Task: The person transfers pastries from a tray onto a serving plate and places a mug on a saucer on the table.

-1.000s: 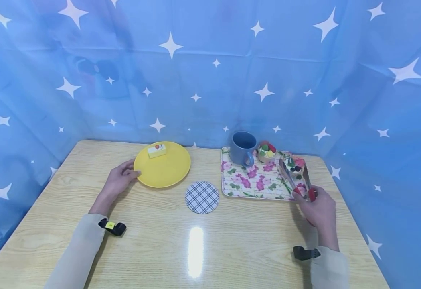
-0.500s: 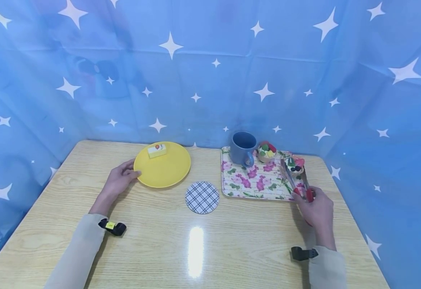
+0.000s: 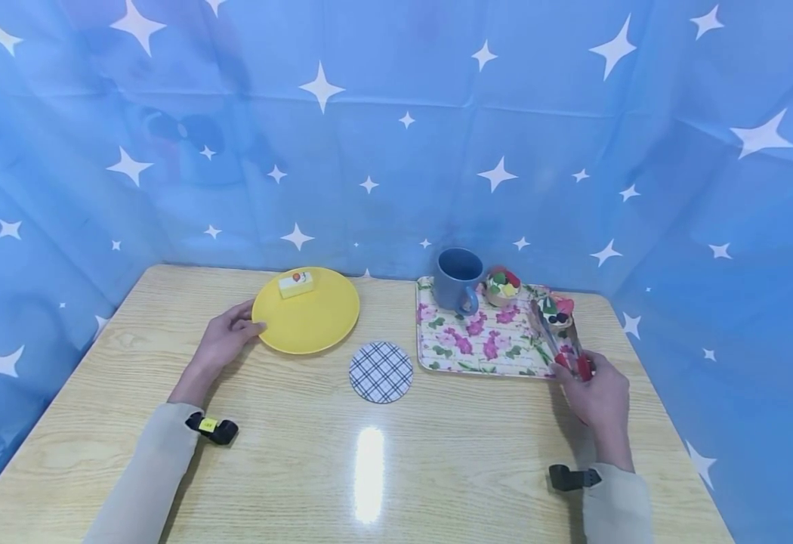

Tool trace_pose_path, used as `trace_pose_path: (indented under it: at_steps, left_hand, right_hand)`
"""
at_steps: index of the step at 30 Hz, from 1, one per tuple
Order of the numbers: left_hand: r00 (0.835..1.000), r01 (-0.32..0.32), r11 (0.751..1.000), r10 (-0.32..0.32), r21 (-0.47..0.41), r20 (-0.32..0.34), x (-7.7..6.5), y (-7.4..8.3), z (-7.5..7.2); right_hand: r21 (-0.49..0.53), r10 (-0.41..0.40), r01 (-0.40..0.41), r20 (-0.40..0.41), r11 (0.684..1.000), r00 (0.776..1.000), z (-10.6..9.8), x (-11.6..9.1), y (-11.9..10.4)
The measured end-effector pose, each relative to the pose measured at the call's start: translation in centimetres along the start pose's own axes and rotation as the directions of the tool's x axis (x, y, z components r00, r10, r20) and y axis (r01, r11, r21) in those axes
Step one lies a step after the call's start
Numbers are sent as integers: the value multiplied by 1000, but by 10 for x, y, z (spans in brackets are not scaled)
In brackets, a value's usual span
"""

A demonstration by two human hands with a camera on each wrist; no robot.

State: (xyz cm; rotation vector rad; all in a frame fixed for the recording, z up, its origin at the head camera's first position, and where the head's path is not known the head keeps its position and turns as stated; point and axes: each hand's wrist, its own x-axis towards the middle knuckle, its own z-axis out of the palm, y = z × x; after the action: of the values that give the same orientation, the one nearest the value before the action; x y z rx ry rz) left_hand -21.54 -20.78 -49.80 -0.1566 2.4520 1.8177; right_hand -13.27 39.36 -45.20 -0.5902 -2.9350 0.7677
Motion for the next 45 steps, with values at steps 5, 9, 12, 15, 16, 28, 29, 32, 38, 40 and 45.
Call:
trace_pose_path:
  at_steps: [5,9,12,15,16,28,29,32,38,40,45]
  left_hand:
    - [1000,1,1000,-1,9,-2,1,-1,0]
    - [1000,1,1000,-1,1,0,1,-1,0]
    - [1000,2,1000,-2,-13,6,1,-1,0]
    - [1000,14,1000,-14,-23,4,0,0,-1]
    - [1000,14,1000,-13,-20,4,0,0,-1]
    - [1000,11,1000,-11,-8,2,0,-1,-1]
    - [1000,10,1000,-10,-9,2,0,-1,-1]
    - [1000,5,1000,-5,-3,0,0,0,-1]
    - [1000,1,1000,0,-12,7,0,-1,-1]
    - [1000,-2,1000,2,-18,9,1,-1,-1]
    - [1000,-2,999,2,-34,16,2,-2,-1]
  right_hand:
    - [1,14,-14,-3,1000,1000,0,-1,0]
    - [2,13,-13,-2,1000,1000,-1,-2,0]
    - [5,12,-12,1,1000,1000,-3,-3,-2]
    - [8,10,-10,5,1000,1000,-5,-4,-3]
    - [8,9,-9,6,1000,1000,-5,-4,-4]
    - [10,-27,27,-7,1000,1000,-8,-9,-14]
    - [11,-30,30,-7,999,1000,-8,-10,-15]
    - [15,-33,33,-4,999,999,-9,-12,-18]
    - [14,-59,59,-12,998,998,-12,-15,-25]
    - [11,-79,79,-22,997,997,-12,-16,-27]
    - [5,-136,136,-47,991,990,-14,-18,-31]
